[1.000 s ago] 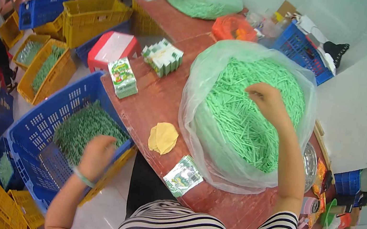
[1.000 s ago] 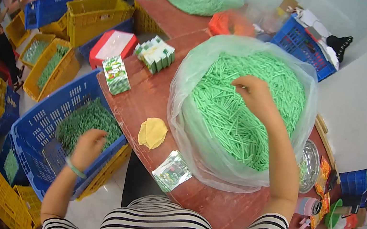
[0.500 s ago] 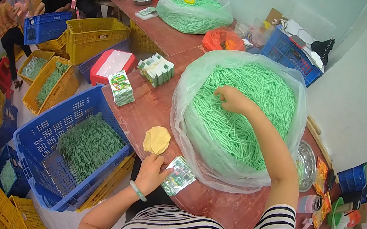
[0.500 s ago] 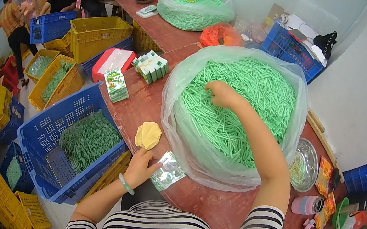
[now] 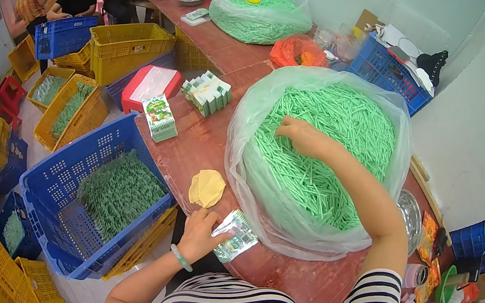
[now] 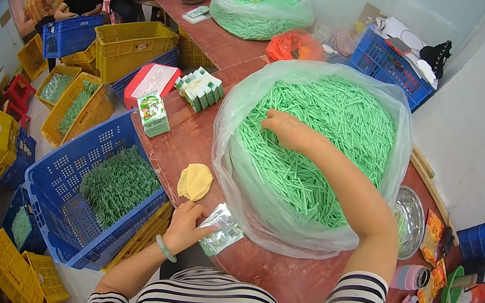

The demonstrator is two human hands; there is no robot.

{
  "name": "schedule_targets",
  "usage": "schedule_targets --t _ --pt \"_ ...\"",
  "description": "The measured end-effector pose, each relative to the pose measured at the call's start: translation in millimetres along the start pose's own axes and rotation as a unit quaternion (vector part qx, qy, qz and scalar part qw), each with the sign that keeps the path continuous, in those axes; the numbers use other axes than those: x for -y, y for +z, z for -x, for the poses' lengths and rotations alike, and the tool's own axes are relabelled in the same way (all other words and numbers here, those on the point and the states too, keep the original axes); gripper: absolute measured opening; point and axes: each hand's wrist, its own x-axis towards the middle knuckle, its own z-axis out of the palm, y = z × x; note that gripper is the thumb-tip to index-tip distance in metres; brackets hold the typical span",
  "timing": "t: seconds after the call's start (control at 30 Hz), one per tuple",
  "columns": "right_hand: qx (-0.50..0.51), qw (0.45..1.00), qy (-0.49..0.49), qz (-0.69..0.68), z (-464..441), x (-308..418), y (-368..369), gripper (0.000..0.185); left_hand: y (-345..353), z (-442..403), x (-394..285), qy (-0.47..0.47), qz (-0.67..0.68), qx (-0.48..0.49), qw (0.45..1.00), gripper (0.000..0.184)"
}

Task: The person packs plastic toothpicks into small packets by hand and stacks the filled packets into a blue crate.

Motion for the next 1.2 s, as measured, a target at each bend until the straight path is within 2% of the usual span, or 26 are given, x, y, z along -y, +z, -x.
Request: schedule_targets --t 0.17,0.27,0.47,0.67,0.77,0.97,1.07,1.17,1.2 --pt "0.021 0.998 -0.032 0.043 2.5 -0.3 -2.6 0.03 7.9 1.0 -1.2 -0.028 -0.013 -0.006 0.999 0.034" --pt "0.004 0.995 -0.071 0.072 5.2 3.3 -1.7 0.026 12.2 2.4 -0.8 -0.029 -0.023 -0.018 0.999 0.032" --pt "0.025 0.984 -0.087 0.151 6.6 -5.6 -5.4 0.012 16.0 1.3 -0.7 -0.03 -0.023 -0.031 0.999 0.03" --pt "-0.003 0.984 -0.101 0.15 13.4 -2.7 -7.4 0.006 16.9 3.4 -5.2 -0.026 -0.034 -0.046 0.998 0.027" --pt "-0.014 0.986 -0.099 0.136 13.2 -2.9 -4.7 0.005 15.4 2.0 -7.3 -0.054 0.008 -0.029 0.998 0.024" --pt "-0.009 0.983 -0.111 0.148 9.4 -6.5 -1.9 0.007 28.8 7.5 6.0 0.005 -0.016 -0.111 0.994 0.01" --pt "-0.042 0.986 -0.095 0.13 10.7 -8.7 -2.0 0.009 25.6 8.4 7.6 -0.011 0.073 -0.109 0.991 0.006" --pt "-0.187 0.981 -0.052 0.032 19.7 -17.2 -0.8 0.014 14.5 12.4 2.4 -0.094 0.261 -0.132 0.952 0.01" --pt "-0.191 0.978 0.026 -0.079 26.4 -12.0 -8.7 0.015 7.6 11.5 1.3 -0.107 0.349 -0.108 0.925 0.011"
